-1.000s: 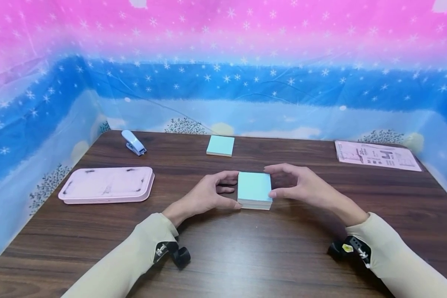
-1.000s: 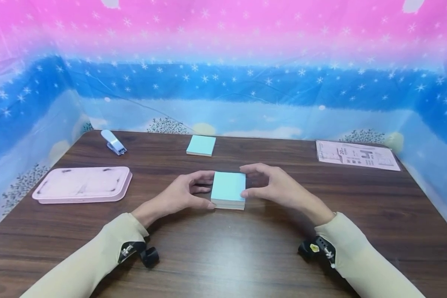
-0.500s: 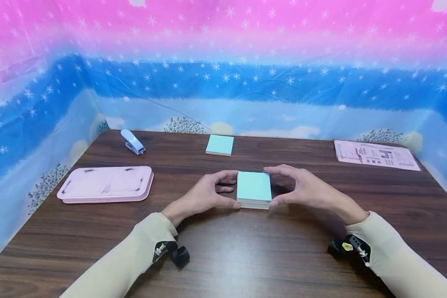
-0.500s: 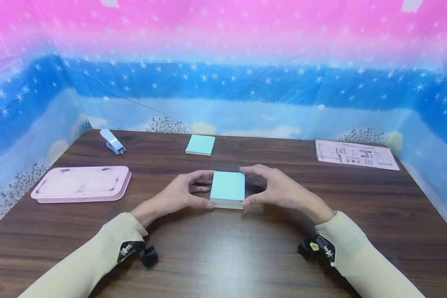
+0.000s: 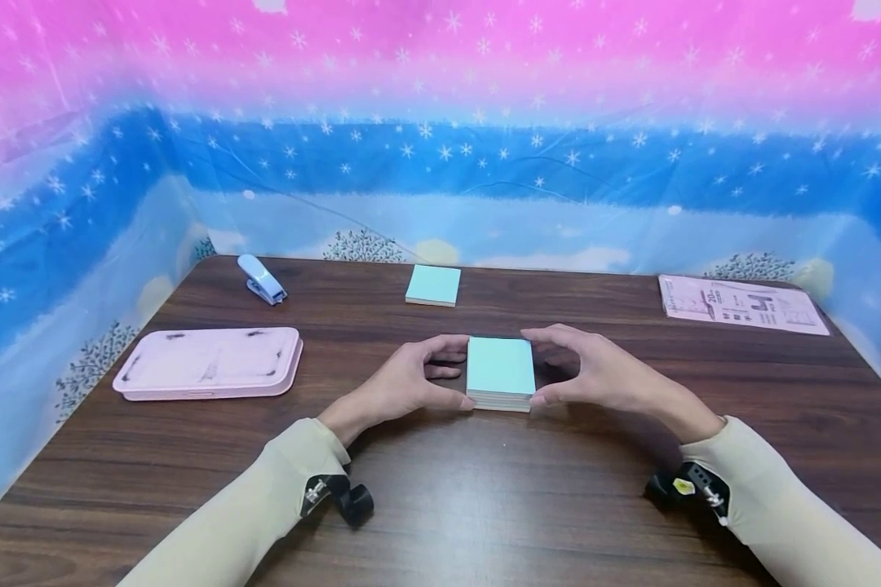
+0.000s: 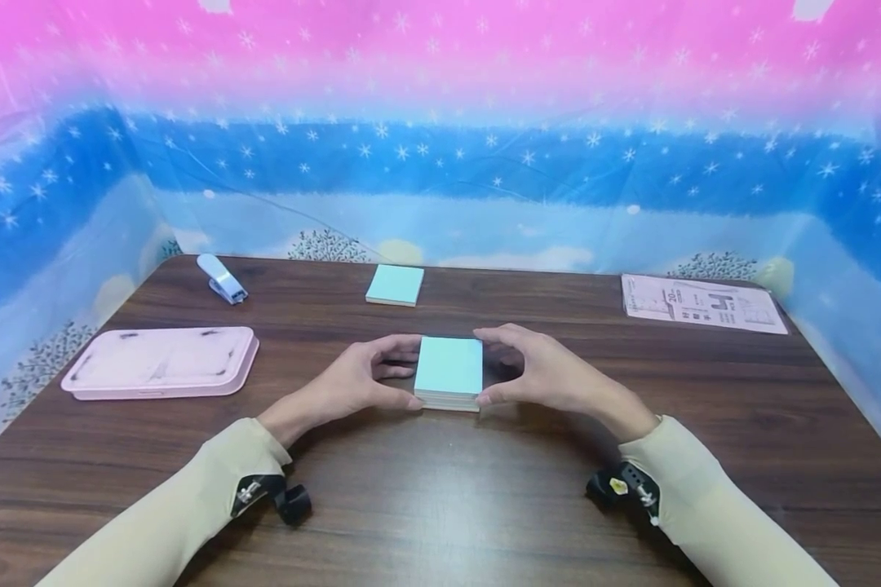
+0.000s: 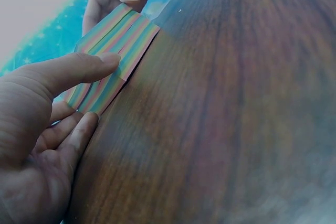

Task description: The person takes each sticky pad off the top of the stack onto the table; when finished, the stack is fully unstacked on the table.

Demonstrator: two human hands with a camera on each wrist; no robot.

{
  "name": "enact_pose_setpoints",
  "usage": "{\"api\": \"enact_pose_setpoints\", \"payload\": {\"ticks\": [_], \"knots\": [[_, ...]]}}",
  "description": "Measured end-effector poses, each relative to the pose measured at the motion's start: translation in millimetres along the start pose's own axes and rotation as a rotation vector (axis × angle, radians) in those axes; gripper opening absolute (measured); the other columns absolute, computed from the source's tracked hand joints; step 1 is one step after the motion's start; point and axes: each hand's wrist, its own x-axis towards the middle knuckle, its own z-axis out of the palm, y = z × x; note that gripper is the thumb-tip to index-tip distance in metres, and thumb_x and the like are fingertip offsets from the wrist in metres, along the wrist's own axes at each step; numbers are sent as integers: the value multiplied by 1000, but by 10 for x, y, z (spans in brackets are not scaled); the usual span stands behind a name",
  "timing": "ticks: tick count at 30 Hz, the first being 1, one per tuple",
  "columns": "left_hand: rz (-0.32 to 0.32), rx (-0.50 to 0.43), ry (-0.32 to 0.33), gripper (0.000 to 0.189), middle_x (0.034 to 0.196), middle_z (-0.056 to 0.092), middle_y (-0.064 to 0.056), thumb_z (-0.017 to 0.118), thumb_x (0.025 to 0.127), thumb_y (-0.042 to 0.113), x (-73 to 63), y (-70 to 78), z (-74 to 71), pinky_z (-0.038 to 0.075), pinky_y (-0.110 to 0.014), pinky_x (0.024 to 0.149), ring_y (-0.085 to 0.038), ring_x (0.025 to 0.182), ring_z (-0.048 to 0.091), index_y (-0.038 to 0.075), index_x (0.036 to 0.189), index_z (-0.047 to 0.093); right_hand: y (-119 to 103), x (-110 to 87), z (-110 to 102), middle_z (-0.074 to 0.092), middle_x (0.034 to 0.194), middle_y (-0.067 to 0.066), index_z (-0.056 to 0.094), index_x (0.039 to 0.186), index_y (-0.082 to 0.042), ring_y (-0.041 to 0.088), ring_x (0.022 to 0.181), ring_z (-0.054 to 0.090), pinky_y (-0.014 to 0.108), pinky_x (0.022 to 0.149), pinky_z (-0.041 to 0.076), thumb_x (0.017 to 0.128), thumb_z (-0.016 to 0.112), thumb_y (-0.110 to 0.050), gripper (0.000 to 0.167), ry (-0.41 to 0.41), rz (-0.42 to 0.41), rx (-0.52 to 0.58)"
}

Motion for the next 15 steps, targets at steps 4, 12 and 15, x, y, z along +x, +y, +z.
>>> {"api": "enact_pose_setpoints", "payload": {"ticks": [4,12,15], "knots": [[4,-4,4,86,148,60,-15,91,84,11,2,-5,5,55,-36,107,-30,130,63,6,158,48,-1,-6,0,57,151,14,50,158,-8,34,137,56,62,111,47,87,90,-38,87,5,2,-10],[-2,-5,0,86,148,59,-15,91,84,11,2,-17,3,54,-36,107,-30,130,63,7,159,47,7,-7,11,55,153,14,52,157,-9,34,135,59,61,110,48,86,92,-35,86,12,-2,8],[2,-3,2,86,148,59,-15,91,84,11,5,-23,3,55,-36,107,-30,130,63,7,159,47,5,-4,8,54,155,12,53,156,-10,33,137,57,60,112,47,85,93,-36,86,17,4,6]]}}
